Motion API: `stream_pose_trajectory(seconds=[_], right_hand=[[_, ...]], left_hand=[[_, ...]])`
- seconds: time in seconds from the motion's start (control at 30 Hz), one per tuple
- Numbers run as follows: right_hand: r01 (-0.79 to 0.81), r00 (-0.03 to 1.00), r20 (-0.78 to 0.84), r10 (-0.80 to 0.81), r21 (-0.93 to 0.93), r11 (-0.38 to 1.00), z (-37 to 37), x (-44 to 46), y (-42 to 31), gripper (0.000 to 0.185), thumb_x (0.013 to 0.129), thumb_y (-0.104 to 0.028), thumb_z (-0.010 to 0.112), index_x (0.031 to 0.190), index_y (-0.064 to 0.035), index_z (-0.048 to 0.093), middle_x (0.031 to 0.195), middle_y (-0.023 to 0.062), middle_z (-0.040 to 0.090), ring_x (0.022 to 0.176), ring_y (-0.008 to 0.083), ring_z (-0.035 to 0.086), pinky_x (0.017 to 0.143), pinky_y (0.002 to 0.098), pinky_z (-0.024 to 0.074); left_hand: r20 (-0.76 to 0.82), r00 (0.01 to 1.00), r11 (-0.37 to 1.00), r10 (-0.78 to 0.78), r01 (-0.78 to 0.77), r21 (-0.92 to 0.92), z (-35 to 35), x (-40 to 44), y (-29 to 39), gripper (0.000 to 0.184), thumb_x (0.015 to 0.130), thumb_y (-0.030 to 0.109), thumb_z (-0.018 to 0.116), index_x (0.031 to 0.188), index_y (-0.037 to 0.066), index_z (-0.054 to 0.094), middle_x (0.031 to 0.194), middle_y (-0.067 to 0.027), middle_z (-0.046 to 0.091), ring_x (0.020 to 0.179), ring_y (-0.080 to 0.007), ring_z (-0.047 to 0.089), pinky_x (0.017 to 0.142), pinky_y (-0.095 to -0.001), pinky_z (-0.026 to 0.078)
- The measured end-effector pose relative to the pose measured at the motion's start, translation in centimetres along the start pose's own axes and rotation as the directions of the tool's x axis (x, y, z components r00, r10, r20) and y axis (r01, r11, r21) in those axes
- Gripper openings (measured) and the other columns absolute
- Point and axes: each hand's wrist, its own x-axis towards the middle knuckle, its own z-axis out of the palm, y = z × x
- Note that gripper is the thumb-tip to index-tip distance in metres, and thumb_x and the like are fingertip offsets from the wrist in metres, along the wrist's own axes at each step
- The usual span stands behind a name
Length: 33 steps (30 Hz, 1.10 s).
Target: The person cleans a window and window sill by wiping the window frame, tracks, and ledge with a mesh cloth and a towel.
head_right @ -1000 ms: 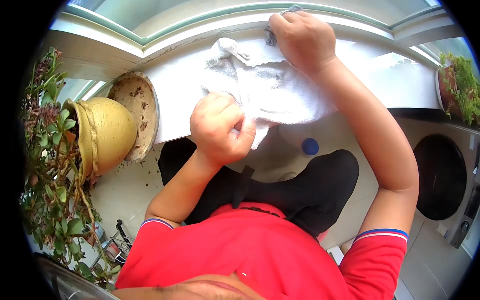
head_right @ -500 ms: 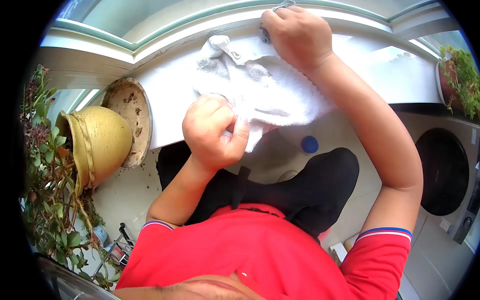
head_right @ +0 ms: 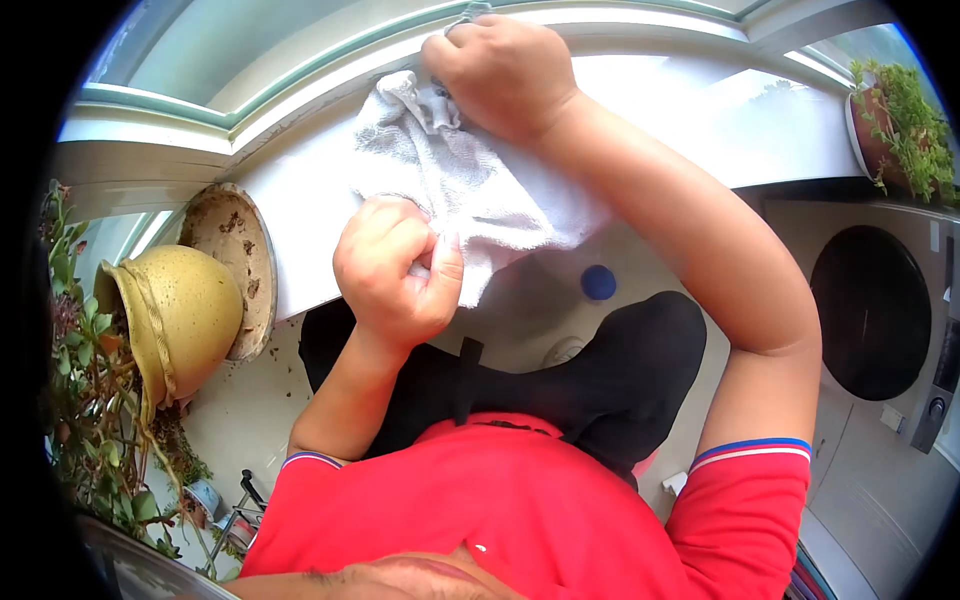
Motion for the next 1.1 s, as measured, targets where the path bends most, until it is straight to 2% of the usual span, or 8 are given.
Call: stream_pose_trajectory(seconds=[0.1, 0.2, 0.27, 0.37, 0.57, 0.77, 0.87, 1.1], right_hand=[[-0.004, 0.998, 0.060, 0.004, -0.012, 1.000, -0.3, 1.2, -1.5, 0.009, 0.082, -0.015, 0.062, 0.073, -0.0155, 0.062, 0.072, 0.0022, 0.070, 0.070, 0.0229, 0.072, 0.056, 0.0362, 0.0553], [-0.086, 0.995, 0.042, 0.088, -0.055, 0.995, -3.4, -0.3, 1.9, 0.018, 0.077, -0.014, 0.072, 0.068, -0.0125, 0.056, 0.063, 0.0070, 0.058, 0.064, 0.0276, 0.065, 0.059, 0.0425, 0.0529], [-0.194, 0.978, 0.060, 0.200, -0.103, 0.976, -5.1, -2.1, 4.0, 0.018, 0.077, -0.016, 0.072, 0.069, -0.0122, 0.056, 0.064, 0.0080, 0.060, 0.065, 0.0289, 0.066, 0.060, 0.0426, 0.0534], [-0.154, 0.987, 0.016, 0.159, -0.180, 0.972, -2.8, -3.1, 4.0, 0.011, 0.080, -0.013, 0.064, 0.070, -0.0144, 0.060, 0.067, 0.0042, 0.067, 0.065, 0.0246, 0.070, 0.054, 0.0378, 0.0546], [-0.175, 0.984, 0.011, 0.175, 0.047, 0.983, -2.3, 0.4, 0.0, 0.017, 0.077, -0.015, 0.073, 0.070, -0.0113, 0.058, 0.065, 0.0089, 0.062, 0.065, 0.0305, 0.066, 0.061, 0.0435, 0.0537], [-0.256, 0.966, 0.021, 0.256, -0.002, 0.967, -4.2, -1.7, 3.3, 0.017, 0.070, -0.011, 0.078, 0.072, -0.0098, 0.062, 0.064, 0.0109, 0.063, 0.064, 0.0320, 0.066, 0.062, 0.0445, 0.0524], [-0.163, 0.986, 0.051, 0.160, 0.056, 0.985, -1.4, 0.9, -0.6, 0.016, 0.074, -0.015, 0.075, 0.070, -0.0116, 0.060, 0.064, 0.0111, 0.062, 0.063, 0.0322, 0.066, 0.060, 0.0449, 0.0524], [-0.310, 0.948, 0.072, 0.311, -0.032, 0.950, -3.9, -1.6, 3.4, 0.017, 0.079, -0.017, 0.075, 0.070, -0.0102, 0.062, 0.067, 0.0110, 0.065, 0.065, 0.0324, 0.067, 0.061, 0.0441, 0.0530]], left_hand=[[-0.062, 0.997, 0.998, 0.052, -0.053, -0.024, 0.6, -0.2, -0.5, 0.023, 0.071, 0.003, 0.073, 0.064, 0.004, 0.051, 0.068, -0.0120, 0.055, 0.067, -0.0323, 0.057, 0.061, -0.0390, 0.045], [-0.062, 0.998, 0.997, 0.003, -0.007, -0.073, 0.1, -0.5, -0.6, 0.023, 0.071, 0.002, 0.072, 0.064, 0.004, 0.051, 0.068, -0.0122, 0.055, 0.067, -0.0326, 0.057, 0.061, -0.0393, 0.045], [-0.058, 0.998, 0.997, 0.006, -0.010, -0.070, -0.2, -0.6, -0.5, 0.022, 0.071, 0.002, 0.072, 0.064, 0.004, 0.052, 0.069, -0.0122, 0.055, 0.068, -0.0326, 0.057, 0.061, -0.0393, 0.045], [-0.014, 1.000, 0.999, 0.005, -0.006, -0.045, -0.5, -0.4, -0.2, 0.019, 0.071, 0.001, 0.071, 0.065, 0.004, 0.052, 0.069, -0.0122, 0.055, 0.068, -0.0325, 0.057, 0.061, -0.0392, 0.045], [-0.076, 0.996, 0.998, 0.045, -0.048, -0.045, 0.7, -0.5, -0.9, 0.019, 0.066, 0.008, 0.071, 0.062, 0.006, 0.052, 0.065, -0.0108, 0.052, 0.063, -0.0322, 0.054, 0.058, -0.0400, 0.043], [-0.006, 1.000, 0.999, 0.004, -0.004, -0.049, -0.3, -0.4, 0.0, 0.019, 0.070, 0.002, 0.070, 0.065, 0.004, 0.052, 0.068, -0.0132, 0.054, 0.067, -0.0333, 0.057, 0.061, -0.0392, 0.045], [-0.027, 0.999, 0.998, 0.028, -0.030, -0.047, 0.2, 0.0, 0.0, 0.019, 0.070, 0.002, 0.070, 0.065, 0.004, 0.052, 0.068, -0.0129, 0.054, 0.067, -0.0331, 0.057, 0.060, -0.0390, 0.044], [-0.093, 0.996, 0.998, 0.012, -0.018, -0.067, -0.4, -0.6, -0.7, 0.019, 0.070, 0.003, 0.069, 0.065, 0.005, 0.051, 0.066, -0.0113, 0.053, 0.064, -0.0317, 0.054, 0.058, -0.0383, 0.042]])
